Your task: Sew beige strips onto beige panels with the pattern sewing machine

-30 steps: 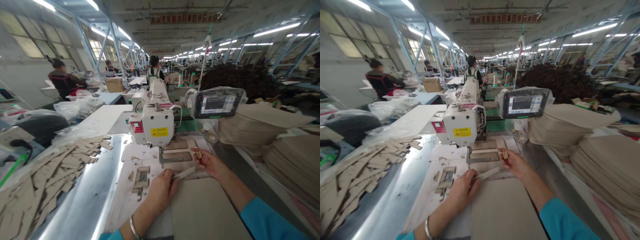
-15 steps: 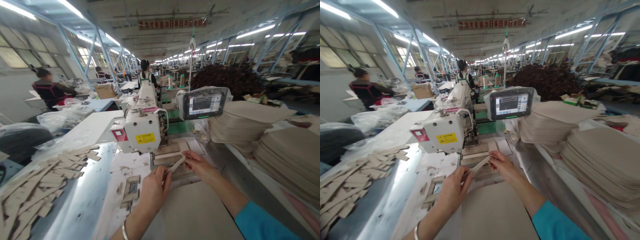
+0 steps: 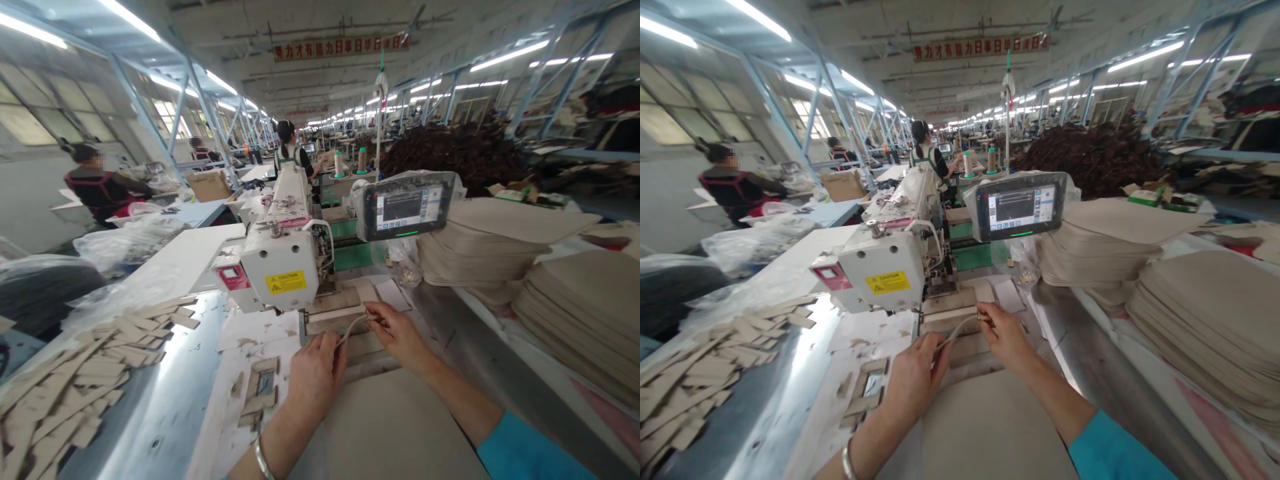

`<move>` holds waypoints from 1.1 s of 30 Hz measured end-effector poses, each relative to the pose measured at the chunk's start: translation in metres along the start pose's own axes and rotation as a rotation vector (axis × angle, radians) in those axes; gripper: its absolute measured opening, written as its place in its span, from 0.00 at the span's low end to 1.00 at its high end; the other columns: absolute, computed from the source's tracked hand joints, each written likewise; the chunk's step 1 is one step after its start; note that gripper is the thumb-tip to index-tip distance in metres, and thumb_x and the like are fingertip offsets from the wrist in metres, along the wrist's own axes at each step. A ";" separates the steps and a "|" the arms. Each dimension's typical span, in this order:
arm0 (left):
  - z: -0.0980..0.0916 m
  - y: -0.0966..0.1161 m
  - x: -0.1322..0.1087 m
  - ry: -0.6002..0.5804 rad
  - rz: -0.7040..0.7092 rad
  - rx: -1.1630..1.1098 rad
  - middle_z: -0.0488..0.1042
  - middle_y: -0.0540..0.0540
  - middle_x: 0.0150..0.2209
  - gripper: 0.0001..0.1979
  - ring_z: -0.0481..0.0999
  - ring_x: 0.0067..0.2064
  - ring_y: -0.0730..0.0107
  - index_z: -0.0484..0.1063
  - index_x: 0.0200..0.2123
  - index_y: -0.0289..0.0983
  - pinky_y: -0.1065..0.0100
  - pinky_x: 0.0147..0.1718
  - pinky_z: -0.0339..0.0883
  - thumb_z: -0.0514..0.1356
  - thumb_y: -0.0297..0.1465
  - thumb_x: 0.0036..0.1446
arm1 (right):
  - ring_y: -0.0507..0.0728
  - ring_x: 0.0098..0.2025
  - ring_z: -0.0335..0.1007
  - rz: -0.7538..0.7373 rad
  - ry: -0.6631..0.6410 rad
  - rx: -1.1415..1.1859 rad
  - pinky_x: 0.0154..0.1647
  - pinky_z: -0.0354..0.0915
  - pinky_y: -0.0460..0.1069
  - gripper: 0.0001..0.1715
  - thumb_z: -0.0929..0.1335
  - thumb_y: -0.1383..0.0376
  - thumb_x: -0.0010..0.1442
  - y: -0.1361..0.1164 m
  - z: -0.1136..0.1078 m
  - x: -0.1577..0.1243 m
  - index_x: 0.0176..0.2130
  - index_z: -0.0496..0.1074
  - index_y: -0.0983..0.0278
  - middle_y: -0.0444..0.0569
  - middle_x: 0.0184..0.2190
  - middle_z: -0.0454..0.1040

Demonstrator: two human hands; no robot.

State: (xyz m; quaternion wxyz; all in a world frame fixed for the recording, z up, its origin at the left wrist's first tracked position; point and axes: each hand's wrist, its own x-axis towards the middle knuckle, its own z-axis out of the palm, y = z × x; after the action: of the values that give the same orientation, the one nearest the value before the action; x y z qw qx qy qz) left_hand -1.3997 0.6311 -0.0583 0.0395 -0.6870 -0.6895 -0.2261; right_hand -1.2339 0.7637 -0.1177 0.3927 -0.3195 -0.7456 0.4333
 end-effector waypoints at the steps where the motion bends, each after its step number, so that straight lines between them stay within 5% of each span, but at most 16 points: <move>1: 0.000 -0.001 0.001 0.014 0.017 0.011 0.76 0.50 0.30 0.04 0.78 0.31 0.65 0.66 0.33 0.39 0.68 0.28 0.67 0.56 0.27 0.62 | 0.58 0.43 0.74 0.010 0.010 0.010 0.46 0.70 0.53 0.19 0.65 0.67 0.58 0.001 0.000 0.000 0.50 0.71 0.61 0.52 0.43 0.76; 8: 0.001 0.000 -0.002 0.051 0.101 0.055 0.76 0.50 0.30 0.04 0.77 0.31 0.66 0.66 0.33 0.39 0.67 0.28 0.67 0.57 0.28 0.62 | 0.57 0.43 0.74 -0.040 0.034 0.036 0.45 0.69 0.51 0.13 0.67 0.67 0.57 0.001 0.001 0.003 0.43 0.76 0.61 0.50 0.41 0.77; 14: 0.007 0.003 -0.007 0.114 0.180 0.073 0.75 0.50 0.29 0.04 0.76 0.31 0.66 0.67 0.36 0.39 0.67 0.28 0.67 0.54 0.29 0.64 | 0.57 0.36 0.77 0.061 0.021 0.163 0.42 0.72 0.53 0.15 0.66 0.61 0.61 0.004 0.007 0.000 0.46 0.77 0.61 0.49 0.36 0.80; 25: 0.019 -0.006 -0.011 0.064 0.029 -0.001 0.77 0.48 0.31 0.04 0.78 0.33 0.65 0.67 0.37 0.39 0.66 0.32 0.70 0.54 0.30 0.65 | 0.60 0.36 0.80 0.037 -0.022 0.045 0.40 0.75 0.54 0.19 0.64 0.59 0.64 -0.008 0.004 -0.004 0.51 0.75 0.59 0.51 0.42 0.81; 33: 0.025 -0.008 -0.013 0.084 -0.043 -0.012 0.77 0.48 0.30 0.05 0.79 0.32 0.65 0.67 0.35 0.40 0.67 0.30 0.69 0.54 0.26 0.63 | 0.66 0.35 0.79 0.035 -0.081 -0.298 0.39 0.71 0.59 0.25 0.58 0.58 0.65 -0.018 0.003 -0.008 0.52 0.74 0.61 0.58 0.39 0.81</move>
State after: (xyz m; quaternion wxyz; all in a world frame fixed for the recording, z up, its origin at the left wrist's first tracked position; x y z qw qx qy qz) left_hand -1.4000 0.6281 -0.0874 0.0592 -0.6621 -0.7006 -0.2595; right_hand -1.2347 0.7482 -0.1048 0.3031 -0.3695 -0.8112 0.3372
